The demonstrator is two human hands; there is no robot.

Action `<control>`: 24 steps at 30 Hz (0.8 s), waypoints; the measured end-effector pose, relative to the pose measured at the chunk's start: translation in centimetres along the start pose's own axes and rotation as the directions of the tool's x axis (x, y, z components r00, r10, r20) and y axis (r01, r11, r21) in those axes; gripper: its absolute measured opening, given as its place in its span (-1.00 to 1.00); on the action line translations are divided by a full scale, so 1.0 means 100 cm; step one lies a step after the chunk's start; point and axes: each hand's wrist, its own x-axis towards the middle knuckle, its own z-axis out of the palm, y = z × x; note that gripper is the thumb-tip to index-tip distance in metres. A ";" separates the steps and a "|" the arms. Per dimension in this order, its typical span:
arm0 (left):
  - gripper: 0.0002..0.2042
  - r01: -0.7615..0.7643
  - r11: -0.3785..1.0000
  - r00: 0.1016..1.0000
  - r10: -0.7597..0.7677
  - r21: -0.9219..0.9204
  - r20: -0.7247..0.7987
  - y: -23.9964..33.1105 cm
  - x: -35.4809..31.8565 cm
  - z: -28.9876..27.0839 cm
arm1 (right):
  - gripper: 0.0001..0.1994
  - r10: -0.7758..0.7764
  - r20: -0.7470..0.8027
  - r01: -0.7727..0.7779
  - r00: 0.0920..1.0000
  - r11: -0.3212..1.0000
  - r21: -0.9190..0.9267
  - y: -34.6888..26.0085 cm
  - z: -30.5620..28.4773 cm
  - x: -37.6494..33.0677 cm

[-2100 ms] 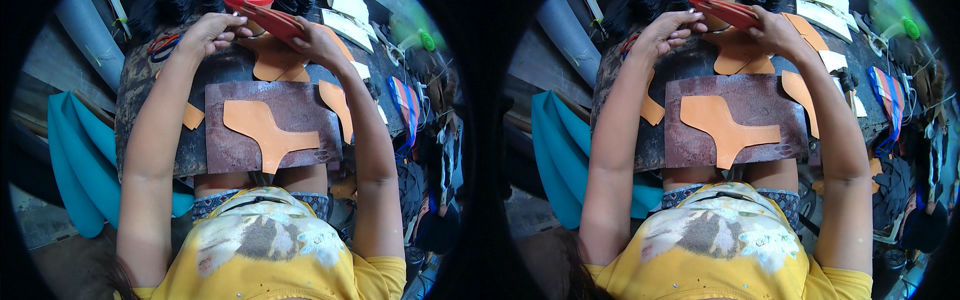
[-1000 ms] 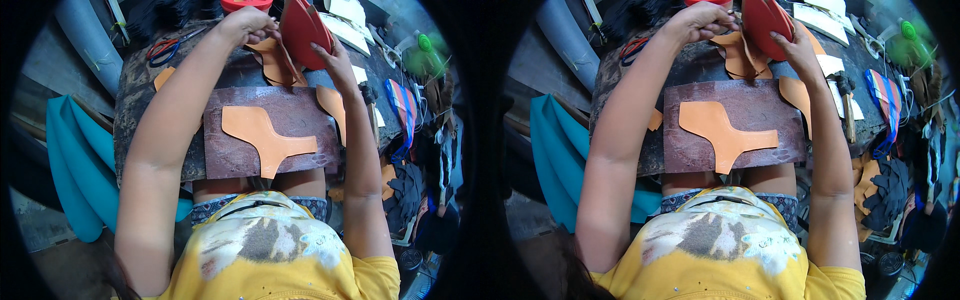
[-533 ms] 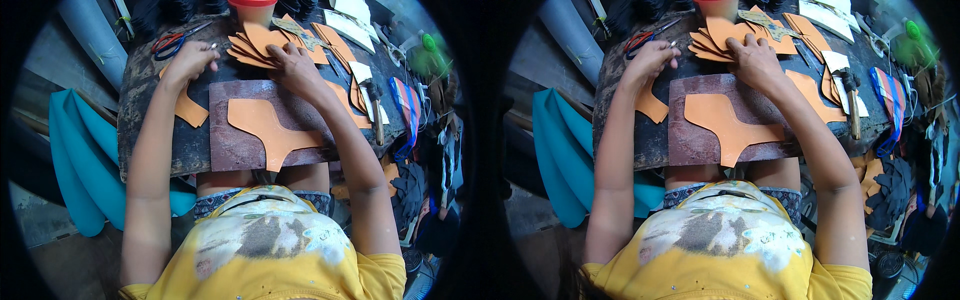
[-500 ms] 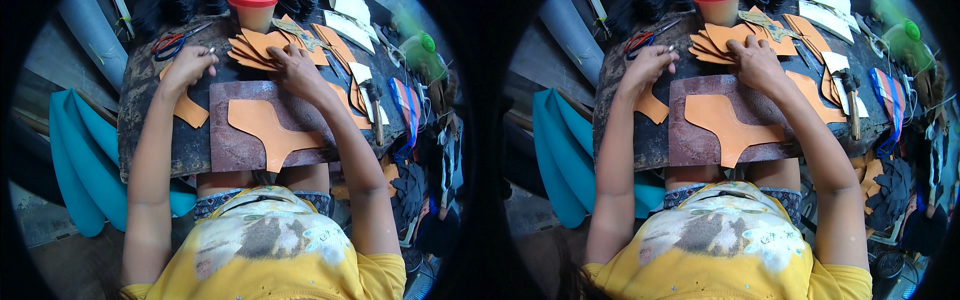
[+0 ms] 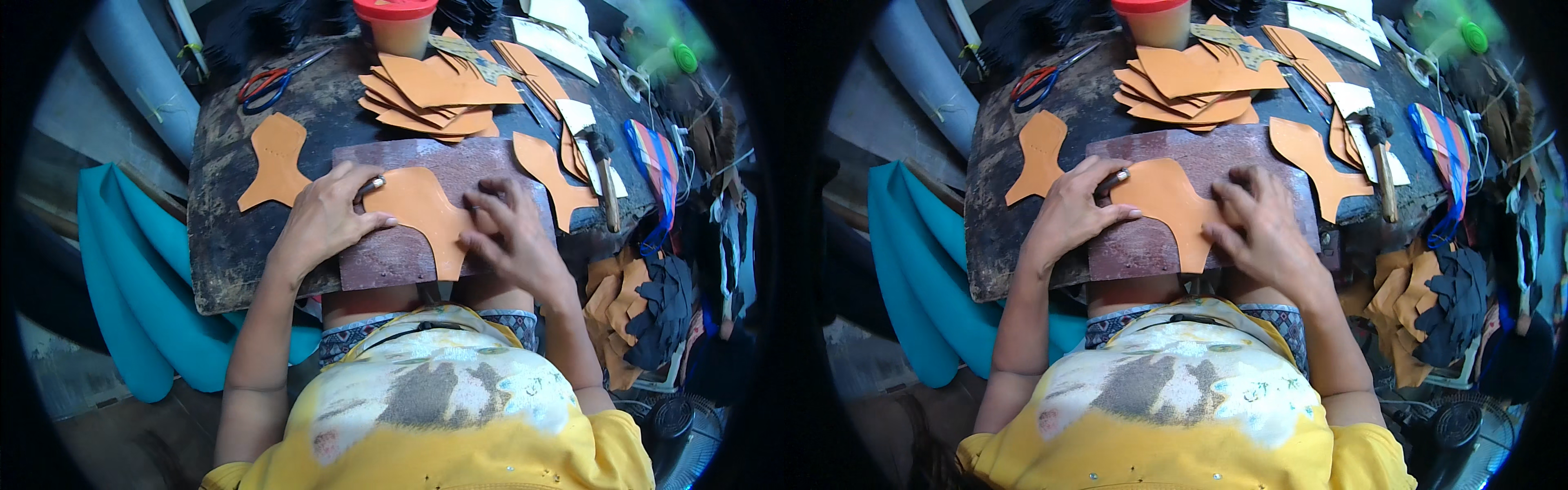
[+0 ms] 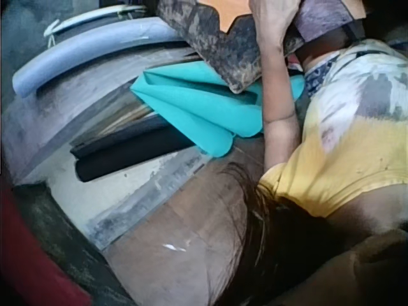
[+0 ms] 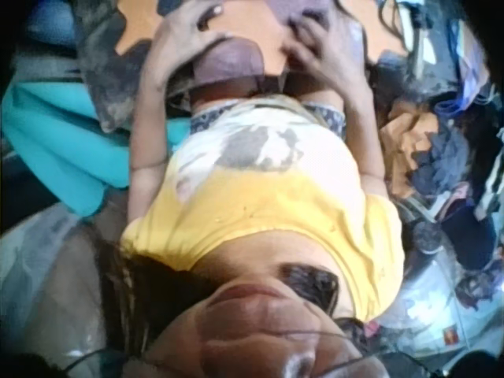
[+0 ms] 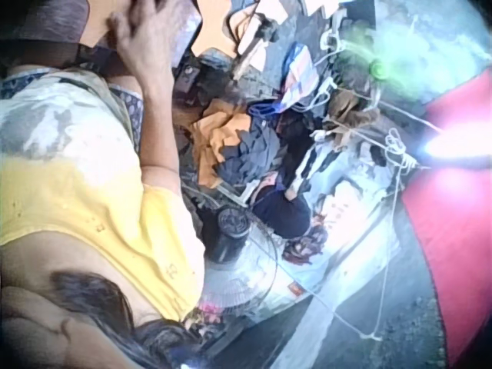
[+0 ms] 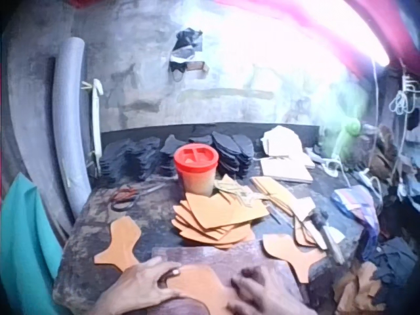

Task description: The person uses a template to align a leather piece, then uses a hammer and punch to create holes in the leather. The person repeats this process on multiple leather pieces, stacking the finished pieces on the table.

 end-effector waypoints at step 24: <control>-0.75 0.347 0.581 0.918 -0.371 -0.736 0.139 0.015 -0.023 -0.010 | -0.79 -0.172 -0.109 0.169 0.979 0.985 -0.034 0.022 0.004 0.030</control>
